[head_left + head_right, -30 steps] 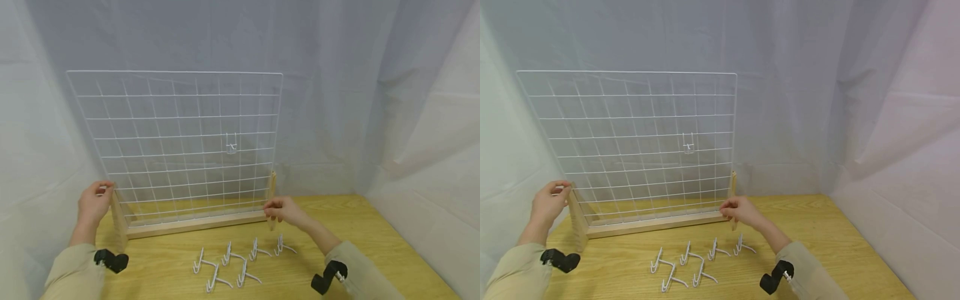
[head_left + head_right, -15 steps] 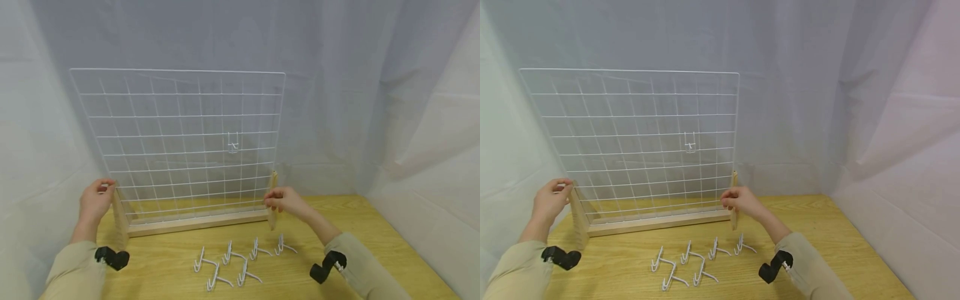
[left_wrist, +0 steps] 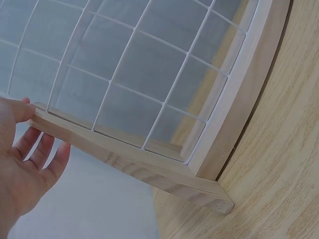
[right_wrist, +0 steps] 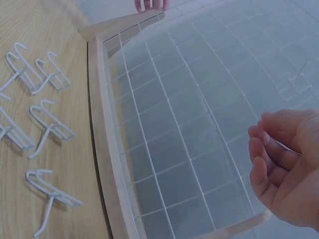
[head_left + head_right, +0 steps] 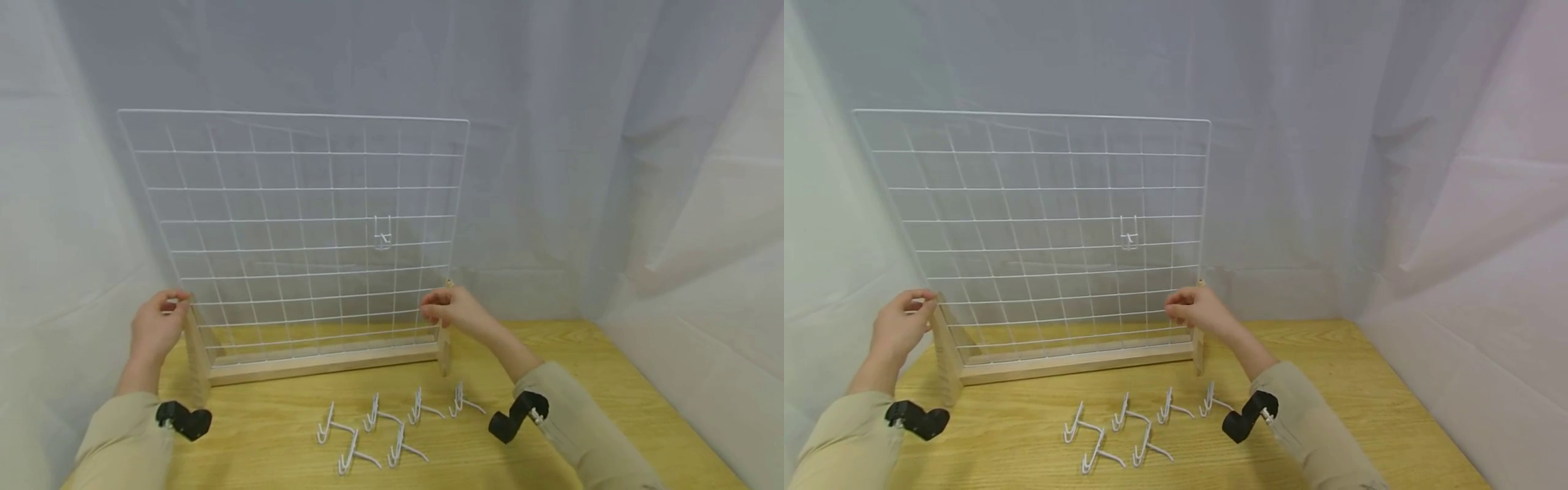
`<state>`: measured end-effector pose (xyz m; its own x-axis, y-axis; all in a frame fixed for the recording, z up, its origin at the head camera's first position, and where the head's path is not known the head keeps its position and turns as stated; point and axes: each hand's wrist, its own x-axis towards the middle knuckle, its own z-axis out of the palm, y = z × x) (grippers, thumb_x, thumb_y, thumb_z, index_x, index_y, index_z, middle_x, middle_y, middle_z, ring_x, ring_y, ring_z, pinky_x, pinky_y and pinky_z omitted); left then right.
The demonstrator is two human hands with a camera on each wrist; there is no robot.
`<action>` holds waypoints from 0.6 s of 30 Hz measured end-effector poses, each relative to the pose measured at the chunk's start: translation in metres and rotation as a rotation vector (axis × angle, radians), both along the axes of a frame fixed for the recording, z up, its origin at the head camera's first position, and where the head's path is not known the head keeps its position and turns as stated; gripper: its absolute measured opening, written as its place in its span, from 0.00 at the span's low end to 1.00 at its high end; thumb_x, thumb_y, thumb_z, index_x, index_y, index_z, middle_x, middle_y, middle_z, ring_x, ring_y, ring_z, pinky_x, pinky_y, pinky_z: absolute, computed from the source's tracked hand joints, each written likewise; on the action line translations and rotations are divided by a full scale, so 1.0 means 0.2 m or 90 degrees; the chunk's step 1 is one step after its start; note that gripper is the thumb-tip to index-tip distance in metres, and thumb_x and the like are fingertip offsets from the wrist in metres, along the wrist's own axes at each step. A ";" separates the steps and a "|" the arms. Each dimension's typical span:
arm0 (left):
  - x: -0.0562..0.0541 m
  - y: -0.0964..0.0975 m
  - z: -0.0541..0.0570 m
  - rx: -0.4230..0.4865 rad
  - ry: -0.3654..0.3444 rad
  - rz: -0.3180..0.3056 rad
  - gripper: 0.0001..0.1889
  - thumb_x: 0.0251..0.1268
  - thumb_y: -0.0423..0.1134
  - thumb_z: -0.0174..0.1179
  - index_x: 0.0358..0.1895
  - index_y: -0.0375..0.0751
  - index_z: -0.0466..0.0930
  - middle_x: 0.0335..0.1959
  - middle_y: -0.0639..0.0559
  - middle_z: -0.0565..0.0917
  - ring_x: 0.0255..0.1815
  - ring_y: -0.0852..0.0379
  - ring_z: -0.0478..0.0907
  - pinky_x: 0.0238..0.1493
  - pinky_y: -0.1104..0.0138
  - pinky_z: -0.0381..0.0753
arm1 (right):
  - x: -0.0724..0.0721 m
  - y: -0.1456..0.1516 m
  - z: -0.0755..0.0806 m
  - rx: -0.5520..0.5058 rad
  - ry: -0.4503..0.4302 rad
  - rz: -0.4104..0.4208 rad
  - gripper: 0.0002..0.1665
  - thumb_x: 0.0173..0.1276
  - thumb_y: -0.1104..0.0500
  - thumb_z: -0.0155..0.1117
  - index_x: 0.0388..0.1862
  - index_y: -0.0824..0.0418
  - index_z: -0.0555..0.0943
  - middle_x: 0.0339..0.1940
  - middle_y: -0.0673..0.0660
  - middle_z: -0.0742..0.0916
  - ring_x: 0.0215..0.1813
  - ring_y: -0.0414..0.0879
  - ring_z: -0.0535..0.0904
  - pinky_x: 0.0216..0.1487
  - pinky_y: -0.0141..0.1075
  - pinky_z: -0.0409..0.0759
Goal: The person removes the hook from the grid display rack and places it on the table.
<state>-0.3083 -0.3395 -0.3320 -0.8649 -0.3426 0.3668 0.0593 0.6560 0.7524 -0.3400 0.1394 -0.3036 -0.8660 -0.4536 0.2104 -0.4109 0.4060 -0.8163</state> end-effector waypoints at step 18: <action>0.00 0.01 -0.01 -0.002 0.008 0.004 0.18 0.71 0.40 0.42 0.55 0.30 0.69 0.51 0.28 0.69 0.48 0.37 0.70 0.28 0.70 0.69 | -0.05 -0.09 0.15 -0.021 0.013 -0.022 0.14 0.68 0.58 0.59 0.47 0.66 0.80 0.34 0.57 0.84 0.37 0.52 0.78 0.35 0.41 0.77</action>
<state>-0.3073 -0.3366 -0.3340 -0.8582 -0.3468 0.3784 0.0642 0.6589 0.7495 -0.3491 0.1214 -0.2740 -0.8765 -0.4156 0.2428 -0.4142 0.3941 -0.8204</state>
